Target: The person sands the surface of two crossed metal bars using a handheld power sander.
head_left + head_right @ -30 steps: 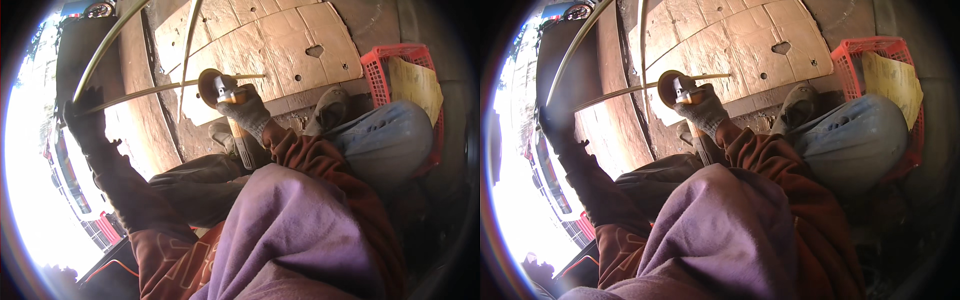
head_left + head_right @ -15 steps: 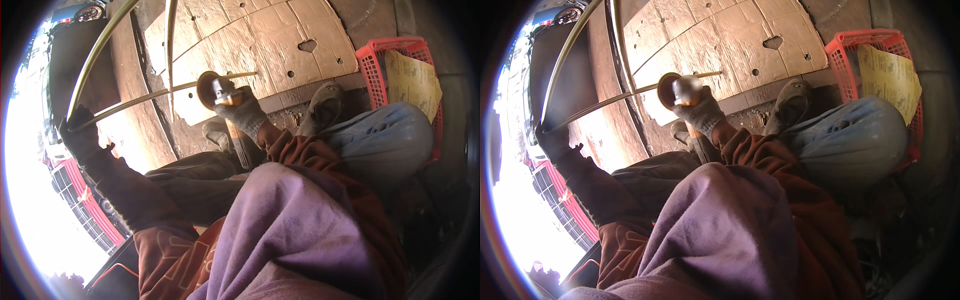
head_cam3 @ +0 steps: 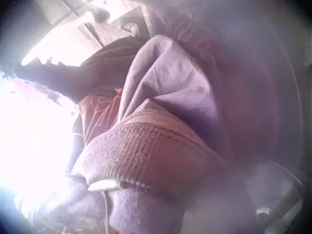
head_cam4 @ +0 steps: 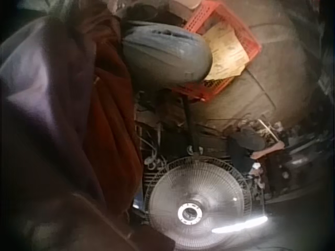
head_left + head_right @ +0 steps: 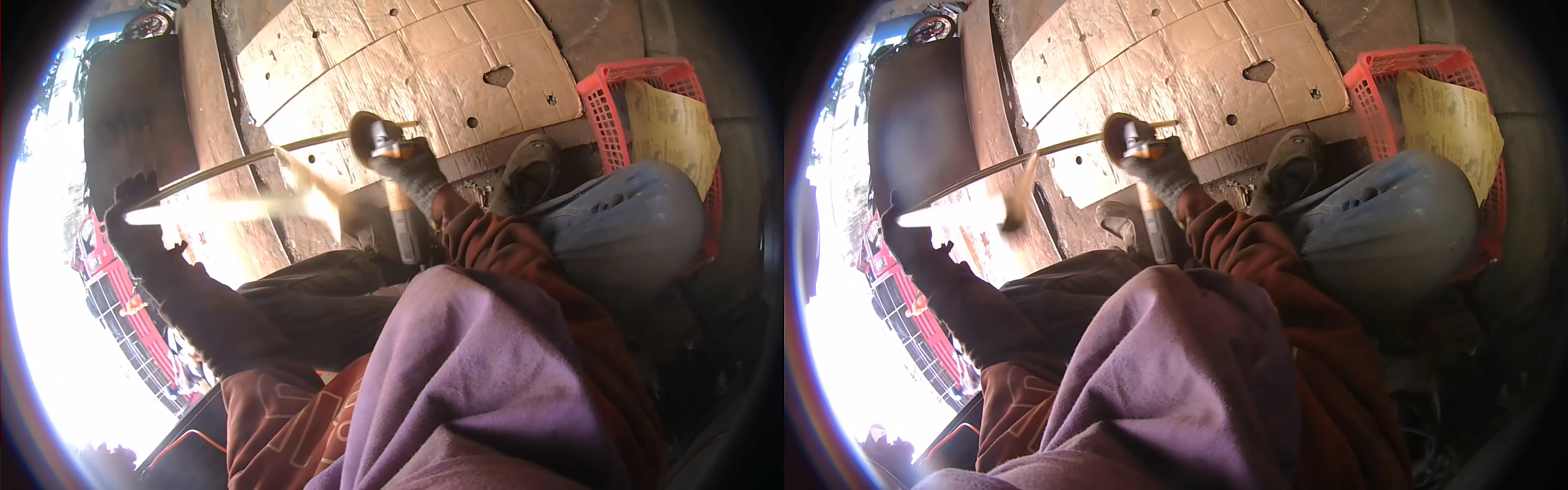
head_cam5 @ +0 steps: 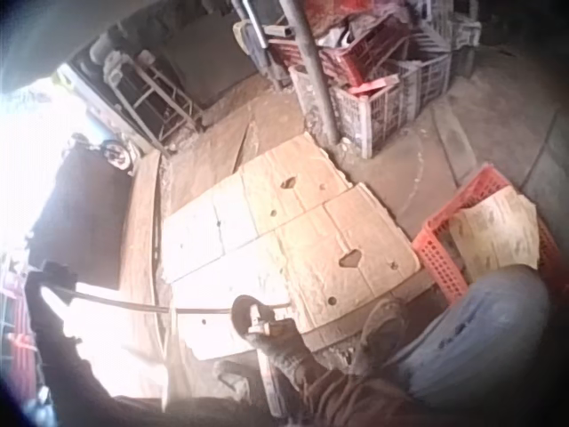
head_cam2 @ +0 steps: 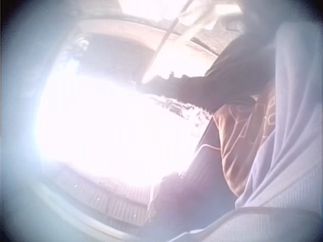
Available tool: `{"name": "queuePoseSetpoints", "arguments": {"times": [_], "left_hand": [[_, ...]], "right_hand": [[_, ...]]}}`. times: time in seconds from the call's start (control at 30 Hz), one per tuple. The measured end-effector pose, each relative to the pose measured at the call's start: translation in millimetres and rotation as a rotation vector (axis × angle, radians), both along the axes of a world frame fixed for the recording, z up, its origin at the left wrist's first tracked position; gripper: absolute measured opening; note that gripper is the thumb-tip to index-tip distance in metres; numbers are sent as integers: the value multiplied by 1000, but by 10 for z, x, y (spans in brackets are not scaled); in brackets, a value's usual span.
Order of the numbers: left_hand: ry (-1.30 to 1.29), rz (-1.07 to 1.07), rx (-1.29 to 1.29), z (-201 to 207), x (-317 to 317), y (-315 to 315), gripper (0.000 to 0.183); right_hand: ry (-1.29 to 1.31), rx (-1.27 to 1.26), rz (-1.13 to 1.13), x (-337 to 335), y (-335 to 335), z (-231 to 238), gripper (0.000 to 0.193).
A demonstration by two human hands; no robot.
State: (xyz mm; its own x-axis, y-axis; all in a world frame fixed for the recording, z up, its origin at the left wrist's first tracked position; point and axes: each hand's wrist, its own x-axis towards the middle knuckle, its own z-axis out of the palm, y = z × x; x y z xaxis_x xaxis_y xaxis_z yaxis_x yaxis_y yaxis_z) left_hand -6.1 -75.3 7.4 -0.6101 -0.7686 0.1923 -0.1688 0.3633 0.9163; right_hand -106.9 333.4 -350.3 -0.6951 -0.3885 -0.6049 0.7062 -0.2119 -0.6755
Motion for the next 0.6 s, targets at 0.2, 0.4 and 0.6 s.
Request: {"name": "queuePoseSetpoints", "arguments": {"times": [0.2,0.4,0.6], "left_hand": [[19,-1,42,-63,122,41,41],[53,-8,73,-55,180,89,40],[101,-19,97,-50,297,146,39]], "right_hand": [[-92,-209,15,27,186,-30,68],[105,-107,108,110,55,367,44],[-46,43,167,-193,442,375,35]]}}
